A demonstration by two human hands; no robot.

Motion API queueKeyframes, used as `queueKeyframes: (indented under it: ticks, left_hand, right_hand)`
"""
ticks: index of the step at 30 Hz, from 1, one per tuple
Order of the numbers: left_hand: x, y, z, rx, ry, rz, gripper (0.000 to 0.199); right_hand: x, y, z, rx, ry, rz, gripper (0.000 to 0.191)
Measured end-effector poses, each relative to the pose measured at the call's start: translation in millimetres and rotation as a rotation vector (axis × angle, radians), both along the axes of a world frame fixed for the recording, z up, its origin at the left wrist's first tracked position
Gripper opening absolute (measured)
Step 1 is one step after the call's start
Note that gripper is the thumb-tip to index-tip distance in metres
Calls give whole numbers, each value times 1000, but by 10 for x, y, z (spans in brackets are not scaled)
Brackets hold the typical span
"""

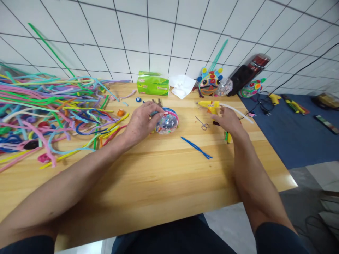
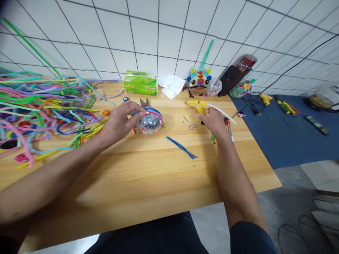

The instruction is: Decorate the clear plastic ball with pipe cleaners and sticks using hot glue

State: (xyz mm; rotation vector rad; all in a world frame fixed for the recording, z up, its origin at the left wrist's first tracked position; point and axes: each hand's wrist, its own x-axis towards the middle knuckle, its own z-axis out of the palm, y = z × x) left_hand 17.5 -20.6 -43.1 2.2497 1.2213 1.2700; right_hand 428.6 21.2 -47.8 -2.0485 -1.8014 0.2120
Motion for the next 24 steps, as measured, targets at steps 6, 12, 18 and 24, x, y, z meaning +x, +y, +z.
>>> queueKeyframes:
  ticks: [6,12,18,24]
  left_hand:
    - [8,-21,24,-3,-9,-20,15]
    - [-13,9,-7,16,-2,-33,15]
    - [-5,14,7,16,12,-37,15]
    - [5,6,-12,26,26,-2,13]
  right_hand:
    - [-662,-743,381,174,-36,369,15]
    - [-1625,-590,485,364,96,768,23]
    - [-1731,-378,356,349,112,768,20]
    - [-1699,-400,351,311,155,775,21]
